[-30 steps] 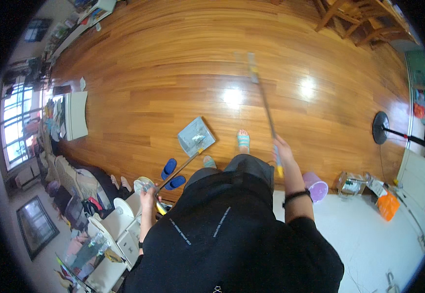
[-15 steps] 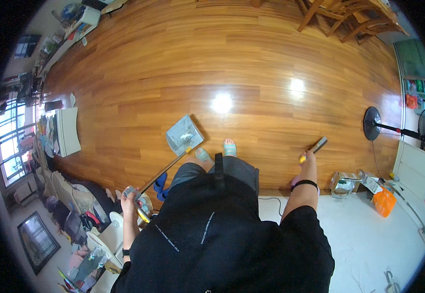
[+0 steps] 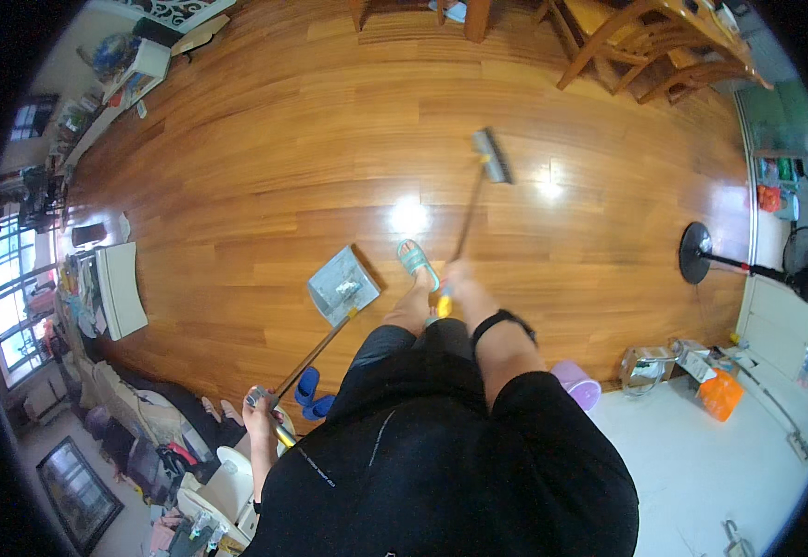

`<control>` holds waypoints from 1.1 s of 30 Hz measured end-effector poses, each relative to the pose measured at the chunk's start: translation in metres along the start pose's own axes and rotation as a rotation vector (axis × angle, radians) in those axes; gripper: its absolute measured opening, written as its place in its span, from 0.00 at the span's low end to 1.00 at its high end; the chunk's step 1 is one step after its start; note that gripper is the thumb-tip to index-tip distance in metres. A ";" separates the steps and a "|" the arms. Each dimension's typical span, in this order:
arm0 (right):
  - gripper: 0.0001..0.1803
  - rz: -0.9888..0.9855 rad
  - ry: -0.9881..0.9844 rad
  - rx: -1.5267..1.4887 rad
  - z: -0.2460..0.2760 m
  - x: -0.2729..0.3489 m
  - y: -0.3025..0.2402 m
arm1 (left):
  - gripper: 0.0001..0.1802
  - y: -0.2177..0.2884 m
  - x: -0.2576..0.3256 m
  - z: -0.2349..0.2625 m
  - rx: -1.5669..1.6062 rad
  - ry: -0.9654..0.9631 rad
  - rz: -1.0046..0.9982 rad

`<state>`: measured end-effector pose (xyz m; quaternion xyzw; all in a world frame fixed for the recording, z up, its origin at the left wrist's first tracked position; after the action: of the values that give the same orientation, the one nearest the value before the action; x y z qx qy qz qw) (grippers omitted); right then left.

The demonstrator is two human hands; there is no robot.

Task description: The person sweeps a wooden floor with a broom and dustpan, moving from the kitchen area into the living room and back. They gather debris into the dustpan and continue sweeping around furniture and cluttered areas.

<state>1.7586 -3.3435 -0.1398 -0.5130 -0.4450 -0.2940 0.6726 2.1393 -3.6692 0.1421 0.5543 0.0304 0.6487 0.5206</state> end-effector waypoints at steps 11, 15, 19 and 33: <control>0.08 -0.224 -0.523 0.042 -0.081 0.011 -0.153 | 0.19 0.058 -0.041 -0.041 0.174 0.081 -0.011; 0.15 0.046 -0.336 0.136 0.000 0.015 -0.202 | 0.17 0.070 -0.050 -0.055 0.205 0.118 -0.007; 0.15 0.059 0.063 0.255 0.085 0.004 -0.220 | 0.17 0.079 -0.043 -0.068 0.317 0.167 0.044; 0.12 -0.045 -0.385 0.396 -0.097 -0.080 -0.281 | 0.19 0.093 0.018 -0.093 0.464 0.489 0.249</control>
<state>1.5134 -3.5251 -0.0984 -0.4080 -0.6248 -0.1132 0.6560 2.0129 -3.6490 0.1759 0.4854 0.2329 0.7966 0.2749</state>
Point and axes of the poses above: each hand's wrist, its own x-axis away from the middle knuckle, its own z-axis out of the back of the hand, y = z × x, the point moved 7 cm from there along -x, towards the middle knuckle, and after that the axes turned 1 degree about -z, right-handed, at the moved point
